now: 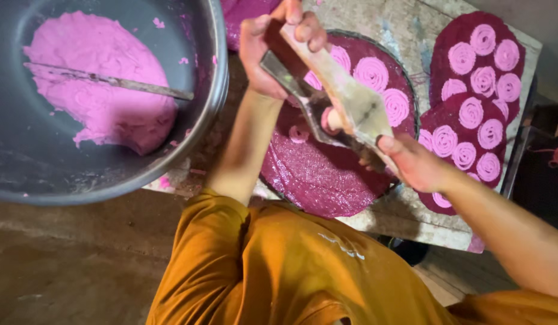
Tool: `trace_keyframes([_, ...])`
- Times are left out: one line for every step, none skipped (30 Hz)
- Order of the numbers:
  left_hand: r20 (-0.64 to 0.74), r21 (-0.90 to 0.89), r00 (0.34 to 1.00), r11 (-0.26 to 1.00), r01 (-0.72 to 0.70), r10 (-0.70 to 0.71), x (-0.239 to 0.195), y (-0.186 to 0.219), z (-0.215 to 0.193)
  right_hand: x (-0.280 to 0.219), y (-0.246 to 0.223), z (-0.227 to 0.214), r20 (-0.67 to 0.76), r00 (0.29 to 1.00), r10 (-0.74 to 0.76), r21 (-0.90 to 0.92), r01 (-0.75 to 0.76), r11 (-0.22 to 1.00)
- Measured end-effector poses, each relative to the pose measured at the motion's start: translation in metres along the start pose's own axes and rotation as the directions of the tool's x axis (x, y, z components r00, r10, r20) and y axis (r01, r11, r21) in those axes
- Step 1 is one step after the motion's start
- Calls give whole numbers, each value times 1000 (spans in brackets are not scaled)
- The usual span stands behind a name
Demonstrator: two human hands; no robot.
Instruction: The person uses a wooden extrusion tool to form pink dough into rose-shaped rolls on a dark red mat. They repeatedly load the tool from a large bowl, extrude the dough, and arrange the finished rolls on the mat and a nearby tray.
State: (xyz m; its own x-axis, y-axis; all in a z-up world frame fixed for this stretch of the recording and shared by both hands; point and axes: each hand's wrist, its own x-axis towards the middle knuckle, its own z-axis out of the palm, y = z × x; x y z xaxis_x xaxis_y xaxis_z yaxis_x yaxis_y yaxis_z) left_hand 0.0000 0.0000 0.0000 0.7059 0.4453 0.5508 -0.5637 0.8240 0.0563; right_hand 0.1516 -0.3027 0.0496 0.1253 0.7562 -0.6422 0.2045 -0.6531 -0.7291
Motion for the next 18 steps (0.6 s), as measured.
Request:
trace_keyframes([1,3,1000,1000,3,-3,-9,-4,6,0,0,6,22,999,-34,34,33,999])
trace_keyframes([-13,14,1000,1000,13,-13,-14,0,11,-2,0,10,42,997,-68,69,65,995])
trace_keyframes([-30,22,999,999,24,-23,-18,0,14,-5,0,13,62,993,-100,106,94,990])
trace_keyframes([-31,19,999,1000,11,-10,-19,-3,15,-10,0,14,76,996,-50,126,41,991])
trace_keyframes([-32,15,999,1000,-4,4,-19,-10,16,-16,0,12,92,996,0,144,-13,989])
trace_keyframes([-33,11,999,1000,-19,19,-20,-17,17,-21,-2,10,109,993,50,161,-67,985])
trace_keyframes([-60,-15,998,1000,-24,23,-18,-24,17,-24,-5,5,76,994,74,117,-83,990])
trace_keyframes([-88,-41,996,999,-30,26,-16,-32,17,-28,-9,0,42,994,96,74,-99,992])
trace_keyframes([-118,-68,993,997,-38,30,-16,-38,18,-32,-11,-2,10,993,119,31,-120,992])
trace_keyframes([-95,-60,995,998,-37,31,-13,-38,16,-32,-13,-4,15,998,55,52,-56,997])
trace_keyframes([-70,-53,997,998,-33,30,-6,-37,12,-31,-15,-5,16,1000,-9,73,8,997])
trace_keyframes([-45,-46,999,998,-30,28,1,-36,9,-29,-16,-7,16,997,-73,94,71,993])
trace_keyframes([-17,-7,999,1000,-29,29,6,-31,7,-22,-17,-4,-10,999,-52,32,53,998])
trace_keyframes([11,33,1000,999,-29,28,11,-23,5,-11,-16,1,-36,999,-33,-30,32,999])
trace_keyframes([39,74,999,997,-27,24,12,-15,6,-7,-16,5,-65,998,-17,-88,11,996])
trace_keyframes([20,77,1000,997,-4,3,9,-7,8,-5,-16,8,-46,998,-45,-40,43,998])
trace_keyframes([-4,79,1000,997,20,-19,3,3,10,-2,-14,16,-25,997,-71,13,71,997])
trace_keyframes([-27,81,999,996,43,-41,-3,7,14,-2,-13,21,-6,995,-99,66,99,993])
